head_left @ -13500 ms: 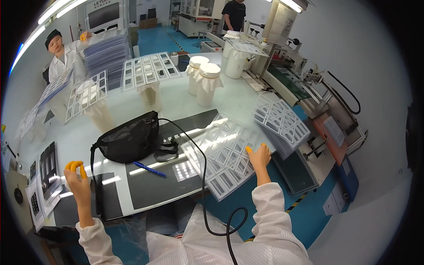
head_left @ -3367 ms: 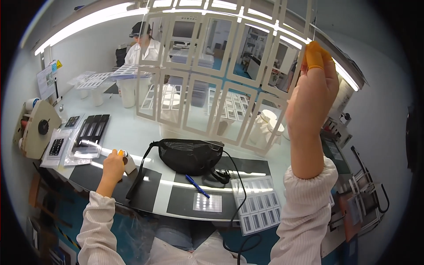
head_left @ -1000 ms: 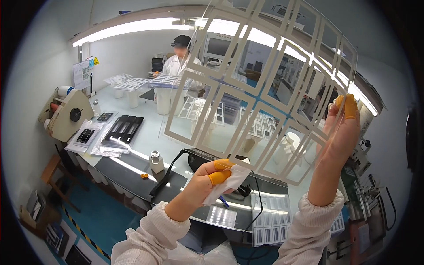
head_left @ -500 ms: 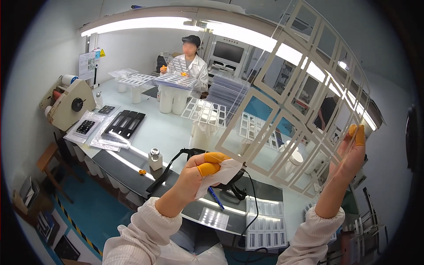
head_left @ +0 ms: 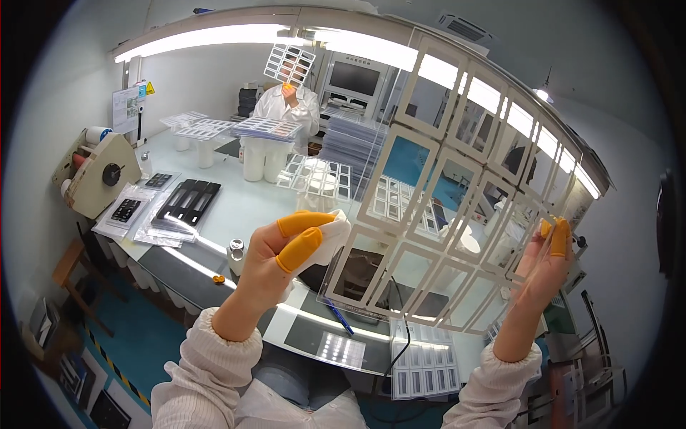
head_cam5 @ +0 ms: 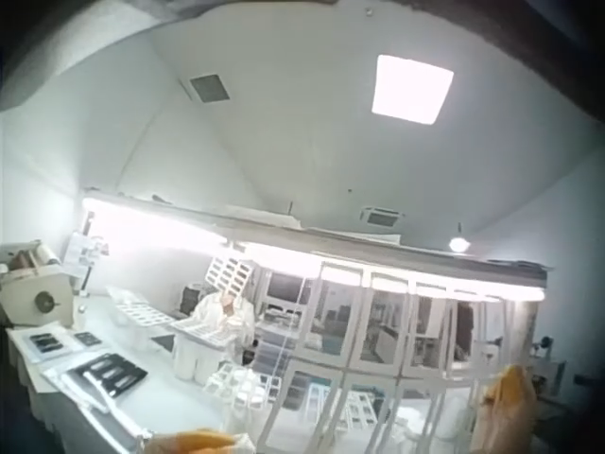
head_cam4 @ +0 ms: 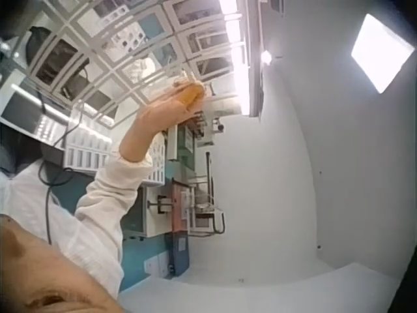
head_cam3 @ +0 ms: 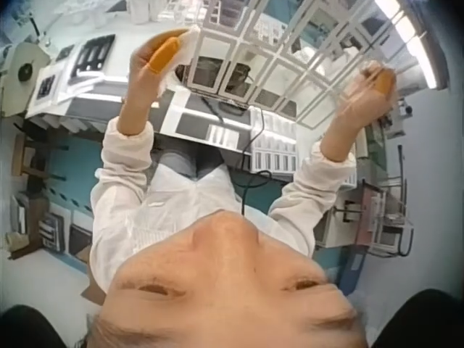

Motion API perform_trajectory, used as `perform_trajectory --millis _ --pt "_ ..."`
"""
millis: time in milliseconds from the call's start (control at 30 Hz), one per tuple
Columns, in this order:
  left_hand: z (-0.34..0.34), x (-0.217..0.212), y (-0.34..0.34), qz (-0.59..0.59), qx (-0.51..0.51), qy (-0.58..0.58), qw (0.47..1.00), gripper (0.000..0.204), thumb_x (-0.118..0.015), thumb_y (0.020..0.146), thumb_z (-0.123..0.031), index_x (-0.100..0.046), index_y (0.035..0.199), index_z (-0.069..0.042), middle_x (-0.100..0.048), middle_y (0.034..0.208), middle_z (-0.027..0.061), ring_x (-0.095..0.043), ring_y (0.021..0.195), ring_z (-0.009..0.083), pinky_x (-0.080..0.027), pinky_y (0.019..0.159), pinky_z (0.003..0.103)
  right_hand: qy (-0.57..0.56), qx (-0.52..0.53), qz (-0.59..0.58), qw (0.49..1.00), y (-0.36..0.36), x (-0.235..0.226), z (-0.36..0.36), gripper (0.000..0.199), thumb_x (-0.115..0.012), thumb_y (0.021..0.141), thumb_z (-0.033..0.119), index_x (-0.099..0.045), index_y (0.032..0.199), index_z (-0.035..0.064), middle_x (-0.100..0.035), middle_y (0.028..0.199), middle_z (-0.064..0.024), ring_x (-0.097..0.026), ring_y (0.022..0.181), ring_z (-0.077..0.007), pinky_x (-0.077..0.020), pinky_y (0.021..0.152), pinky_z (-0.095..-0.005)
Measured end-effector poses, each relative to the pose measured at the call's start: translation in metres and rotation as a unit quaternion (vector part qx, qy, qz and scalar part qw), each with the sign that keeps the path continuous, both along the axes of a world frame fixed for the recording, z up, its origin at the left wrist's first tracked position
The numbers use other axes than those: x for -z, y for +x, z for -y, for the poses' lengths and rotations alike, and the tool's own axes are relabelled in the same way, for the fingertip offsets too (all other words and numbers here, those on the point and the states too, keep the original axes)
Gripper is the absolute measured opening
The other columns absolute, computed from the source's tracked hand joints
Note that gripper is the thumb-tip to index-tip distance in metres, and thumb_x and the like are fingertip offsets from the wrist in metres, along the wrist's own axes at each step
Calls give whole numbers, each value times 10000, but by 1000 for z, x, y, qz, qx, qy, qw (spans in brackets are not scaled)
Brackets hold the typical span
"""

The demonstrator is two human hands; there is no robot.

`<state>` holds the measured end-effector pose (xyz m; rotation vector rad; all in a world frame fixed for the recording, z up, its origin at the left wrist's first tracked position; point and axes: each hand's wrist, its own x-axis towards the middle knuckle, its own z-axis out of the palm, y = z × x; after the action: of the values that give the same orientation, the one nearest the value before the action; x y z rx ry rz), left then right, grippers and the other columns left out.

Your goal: The recorder is cleaning a white lattice frame by wiping it with a cloth while wearing finger cots.

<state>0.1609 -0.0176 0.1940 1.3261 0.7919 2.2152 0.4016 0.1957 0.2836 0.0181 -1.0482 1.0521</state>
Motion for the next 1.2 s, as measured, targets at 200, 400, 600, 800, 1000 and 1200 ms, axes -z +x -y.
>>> perform_trajectory --millis 200,400,600,800,1000,1200 --pt "1 2 5 -80 -100 -28 991 248 -637 813 -106 -603 1017 30 -591 917 50 -559 789 99 -425 717 180 69 -22 41 997 4 25 5 155 -518 894 149 -547 969 17 -515 856 -42 -466 807 -119 -376 783 -252" --pt "1 23 9 -149 -140 -31 978 154 -668 760 -14 -630 908 0 -549 828 34 -531 737 106 -410 693 182 89 58 57 993 12 45 11 166 -519 891 152 -518 1020 46 -532 951 -34 -471 873 -112 -348 866 -289" --pt "-5 47 3 -111 -138 -71 982 103 -658 767 -7 -616 860 6 -532 810 22 -507 708 88 -391 636 180 133 56 88 986 9 55 31 165 -525 888 152 -514 1009 40 -529 991 -28 -484 938 -109 -333 917 -288" --pt "-5 57 -1 -91 -147 -103 979 87 -643 773 10 -608 852 14 -531 828 26 -504 727 83 -403 663 179 172 71 105 977 4 54 53 111 -541 858 65 -499 940 2 -515 908 -58 -478 786 -97 -380 745 -219" --pt "-7 61 -1 -103 -154 -123 975 83 -640 781 -3 -606 854 19 -525 822 28 -510 736 88 -408 687 178 172 91 123 973 5 56 59 104 -549 858 66 -494 921 3 -499 886 -50 -452 771 -98 -359 747 -218" --pt "-18 56 11 -165 -406 -97 894 161 -691 758 -107 -597 826 5 -533 768 56 -533 690 118 -429 621 237 170 152 153 962 -11 52 49 81 -531 864 53 -518 937 21 -518 883 -20 -466 811 -72 -357 796 -214"
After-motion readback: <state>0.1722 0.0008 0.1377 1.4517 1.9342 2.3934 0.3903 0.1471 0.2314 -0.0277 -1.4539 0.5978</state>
